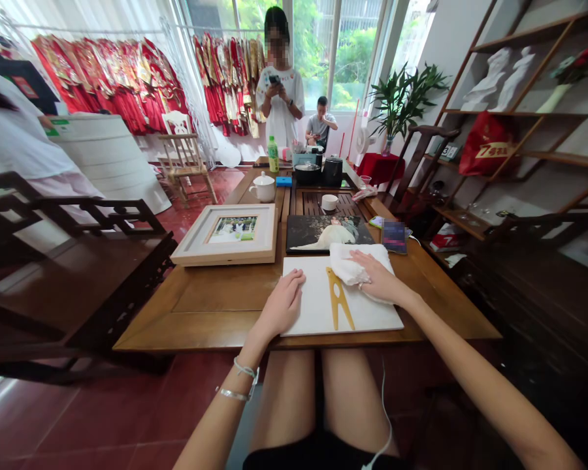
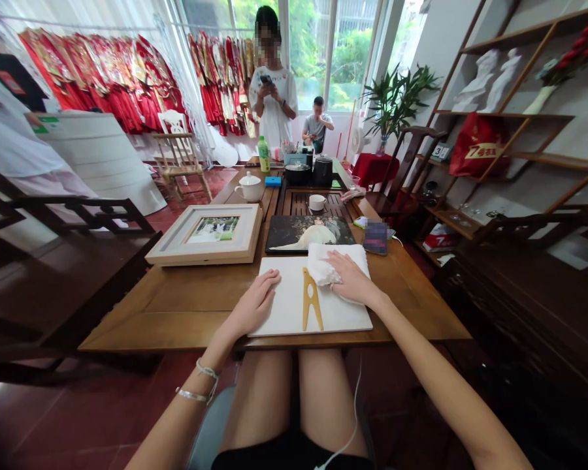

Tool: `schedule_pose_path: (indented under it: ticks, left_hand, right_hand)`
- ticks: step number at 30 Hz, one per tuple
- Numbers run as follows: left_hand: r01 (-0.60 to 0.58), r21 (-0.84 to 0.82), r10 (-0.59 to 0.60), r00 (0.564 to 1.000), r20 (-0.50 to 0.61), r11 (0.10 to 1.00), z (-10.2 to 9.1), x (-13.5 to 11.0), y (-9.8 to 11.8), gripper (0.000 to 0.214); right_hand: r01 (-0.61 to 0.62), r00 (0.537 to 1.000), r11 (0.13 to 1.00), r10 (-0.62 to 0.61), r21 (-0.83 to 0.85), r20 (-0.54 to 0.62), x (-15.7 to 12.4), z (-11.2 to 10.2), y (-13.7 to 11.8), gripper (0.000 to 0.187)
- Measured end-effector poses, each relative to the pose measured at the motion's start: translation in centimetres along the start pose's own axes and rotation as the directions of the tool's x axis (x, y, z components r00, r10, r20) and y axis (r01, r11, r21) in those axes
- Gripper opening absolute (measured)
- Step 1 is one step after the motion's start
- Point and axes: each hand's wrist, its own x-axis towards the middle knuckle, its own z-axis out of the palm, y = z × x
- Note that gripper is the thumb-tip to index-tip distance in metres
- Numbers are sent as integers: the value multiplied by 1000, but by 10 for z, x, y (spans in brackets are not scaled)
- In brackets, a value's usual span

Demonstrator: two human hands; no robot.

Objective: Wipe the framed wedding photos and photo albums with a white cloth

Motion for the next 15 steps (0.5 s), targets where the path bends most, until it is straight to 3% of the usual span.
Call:
schedule_pose_path:
  ticks: [3,6,11,15]
  left_hand:
    - [10,12,-10,1000,11,1000,-1,0,1,36]
    - [11,21,-11,1000,19,1000,-1,0,2,36]
    - [1,47,-2,1000,16,999,-1,0,4,36]
    - [4,46,-4,1000,0,999,0,0,5,36]
  right_hand:
    - [-11,1000,999,10,-52,-18,-6,2,-7,68]
    - [22,999,999,-21,-37,50,-32,-4,-21,74]
    - [45,965,996,-63,77,253,-92,-33,-45,77]
    - [22,935,986,-80,168,345,-107,-54,-48,64]
